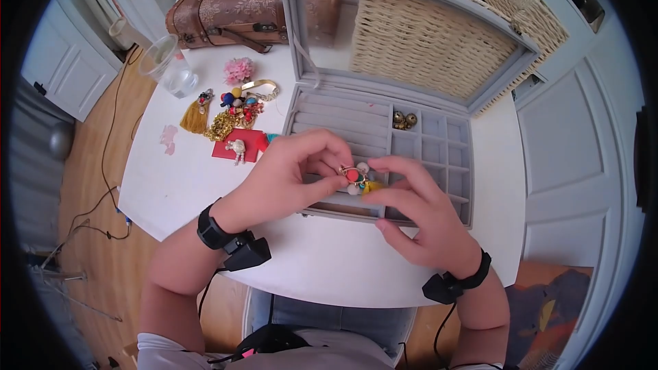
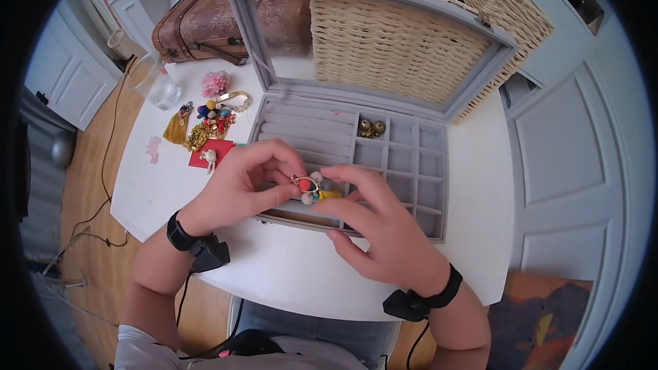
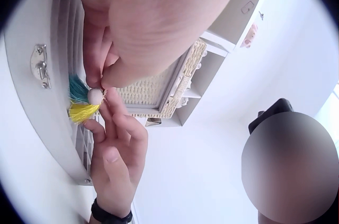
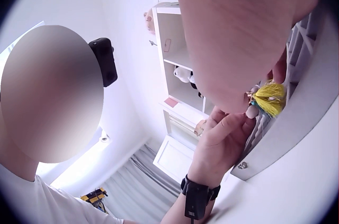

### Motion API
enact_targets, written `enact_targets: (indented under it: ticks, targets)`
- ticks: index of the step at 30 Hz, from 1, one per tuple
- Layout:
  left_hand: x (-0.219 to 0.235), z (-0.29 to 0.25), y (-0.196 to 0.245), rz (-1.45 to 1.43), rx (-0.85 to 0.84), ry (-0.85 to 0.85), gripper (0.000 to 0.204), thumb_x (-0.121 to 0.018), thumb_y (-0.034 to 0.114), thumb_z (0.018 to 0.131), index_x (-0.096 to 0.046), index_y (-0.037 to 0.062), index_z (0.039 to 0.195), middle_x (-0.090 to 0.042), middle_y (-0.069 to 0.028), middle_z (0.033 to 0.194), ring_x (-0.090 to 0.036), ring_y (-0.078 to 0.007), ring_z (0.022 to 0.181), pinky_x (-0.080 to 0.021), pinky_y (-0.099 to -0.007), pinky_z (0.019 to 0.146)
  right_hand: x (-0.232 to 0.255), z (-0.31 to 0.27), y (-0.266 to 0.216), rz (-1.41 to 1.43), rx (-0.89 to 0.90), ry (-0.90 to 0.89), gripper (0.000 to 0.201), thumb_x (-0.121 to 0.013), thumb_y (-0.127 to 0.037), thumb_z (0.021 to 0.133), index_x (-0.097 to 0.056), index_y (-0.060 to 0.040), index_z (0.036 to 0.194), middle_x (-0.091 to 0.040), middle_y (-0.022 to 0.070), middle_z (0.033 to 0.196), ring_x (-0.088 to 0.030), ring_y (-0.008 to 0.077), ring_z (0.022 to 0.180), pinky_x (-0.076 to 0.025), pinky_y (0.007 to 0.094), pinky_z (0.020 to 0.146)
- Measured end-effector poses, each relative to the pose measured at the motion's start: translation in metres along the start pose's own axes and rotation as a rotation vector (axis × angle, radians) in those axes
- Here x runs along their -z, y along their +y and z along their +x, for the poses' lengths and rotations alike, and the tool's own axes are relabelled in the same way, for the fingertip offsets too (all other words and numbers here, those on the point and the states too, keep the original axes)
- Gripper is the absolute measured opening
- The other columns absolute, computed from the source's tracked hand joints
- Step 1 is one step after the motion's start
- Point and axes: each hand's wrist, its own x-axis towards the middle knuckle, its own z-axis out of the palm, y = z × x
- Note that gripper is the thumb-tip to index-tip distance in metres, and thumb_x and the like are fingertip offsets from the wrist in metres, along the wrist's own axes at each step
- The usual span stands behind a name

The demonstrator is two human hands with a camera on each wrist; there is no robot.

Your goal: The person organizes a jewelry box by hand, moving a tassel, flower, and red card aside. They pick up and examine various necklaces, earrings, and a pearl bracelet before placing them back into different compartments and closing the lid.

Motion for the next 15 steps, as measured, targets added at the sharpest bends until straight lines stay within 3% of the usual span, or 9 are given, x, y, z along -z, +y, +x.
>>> enact_targets:
  ticks: [6, 8, 15]
  targets:
    - [-0.0022, -0.0013, -0.0029, 0.022, -0.097, -0.003, 0.018, -0.072, -0.013, 0.098, -0.068, -0.0019, 0.112, -0.068, -0.0095, 0.122, -0.072, -0.016, 0.113, -0.061, -0.0322, 0.1, -0.005, -0.0047, 0.0042, -0.047, -0.012, -0.029, 0.03, -0.075, 0.002, 0.094, -0.075, -0.005, 0.123, -0.055, 0.0174, 0.148, -0.067, 0.0317, 0.122, -0.06, 0.0397, 0.098]
    - [-0.0015, -0.0017, -0.0036, 0.004, -0.1, -0.012, 0.018, -0.072, -0.013, 0.098, -0.068, -0.0019, 0.112, -0.068, -0.0097, 0.122, -0.071, -0.0161, 0.114, -0.061, -0.0326, 0.1, -0.0044, -0.0059, 0.0026, 0.047, -0.125, -0.017, 0.031, -0.074, 0.003, 0.093, -0.075, -0.0042, 0.123, -0.059, 0.0169, 0.144, -0.071, 0.0316, 0.115, -0.061, 0.0395, 0.096]
    - [-0.0002, -0.0003, -0.0021, -0.009, -0.08, 0.014, 0.017, -0.071, -0.014, 0.098, -0.068, -0.0018, 0.11, -0.067, -0.0098, 0.122, -0.07, -0.0151, 0.112, -0.06, -0.0308, 0.099, 0.0009, -0.0009, 0.0023, -0.085, -0.049, 0.086, 0.032, -0.073, 0.004, 0.093, -0.075, -0.0033, 0.124, -0.067, 0.015, 0.138, -0.073, 0.0315, 0.113, -0.061, 0.039, 0.096]
